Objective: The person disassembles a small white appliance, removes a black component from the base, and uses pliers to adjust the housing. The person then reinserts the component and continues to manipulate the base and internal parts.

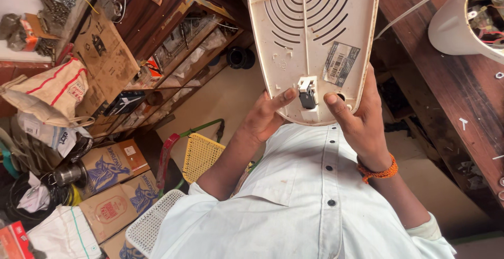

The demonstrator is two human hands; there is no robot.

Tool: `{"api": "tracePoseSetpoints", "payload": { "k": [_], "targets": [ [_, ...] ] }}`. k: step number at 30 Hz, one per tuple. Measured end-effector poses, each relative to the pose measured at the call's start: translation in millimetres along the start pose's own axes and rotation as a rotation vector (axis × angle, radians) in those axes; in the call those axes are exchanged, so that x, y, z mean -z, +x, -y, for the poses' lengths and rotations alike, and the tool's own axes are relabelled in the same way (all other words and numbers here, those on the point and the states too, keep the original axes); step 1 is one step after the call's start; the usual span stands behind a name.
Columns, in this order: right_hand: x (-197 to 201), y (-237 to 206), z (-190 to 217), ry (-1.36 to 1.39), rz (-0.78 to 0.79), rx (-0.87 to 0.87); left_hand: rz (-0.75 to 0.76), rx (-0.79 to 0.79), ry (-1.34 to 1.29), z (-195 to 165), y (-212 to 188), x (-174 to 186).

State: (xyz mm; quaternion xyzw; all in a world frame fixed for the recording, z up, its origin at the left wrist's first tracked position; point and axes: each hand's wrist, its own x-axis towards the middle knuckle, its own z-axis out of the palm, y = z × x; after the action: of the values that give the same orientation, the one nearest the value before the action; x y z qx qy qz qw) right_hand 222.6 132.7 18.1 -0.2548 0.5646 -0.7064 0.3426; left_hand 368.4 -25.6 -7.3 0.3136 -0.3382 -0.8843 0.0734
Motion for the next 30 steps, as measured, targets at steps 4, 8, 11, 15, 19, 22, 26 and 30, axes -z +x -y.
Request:
{"api": "tracePoseSetpoints", "payload": {
  "k": [4,8,11,15,19,22,26,30],
  "targets": [
    [2,2,1,-0.009,0.015,0.006,-0.047,-0.038,0.015,1,1,-8],
    [0,5,-3,0.242,-0.032,-0.066,-0.132,-0.019,0.029,-3,-3,-16],
    [-2,8,-7,0.495,-0.076,-0.210,-0.273,-0.222,0.219,-10,-5,-24],
    [-1,11,-12,0.548,-0.104,-0.288,-0.371,-0.784,0.749,-29,-18,-33],
    [-4,8,-10,0.490,-0.073,-0.236,-0.263,-0.817,1.266,-47,-34,-42],
    [-9,5,-8,0.392,-0.037,-0.128,-0.272,-0.866,1.452,-42,-39,-54],
    [-11,1,-5,0.239,-0.053,-0.033,-0.230,-0.896,1.562,-41,-37,-60],
    [-9,-1,-7,0.225,-0.113,-0.039,-0.101,-0.880,1.591,-45,-36,-55]
  ]
}}
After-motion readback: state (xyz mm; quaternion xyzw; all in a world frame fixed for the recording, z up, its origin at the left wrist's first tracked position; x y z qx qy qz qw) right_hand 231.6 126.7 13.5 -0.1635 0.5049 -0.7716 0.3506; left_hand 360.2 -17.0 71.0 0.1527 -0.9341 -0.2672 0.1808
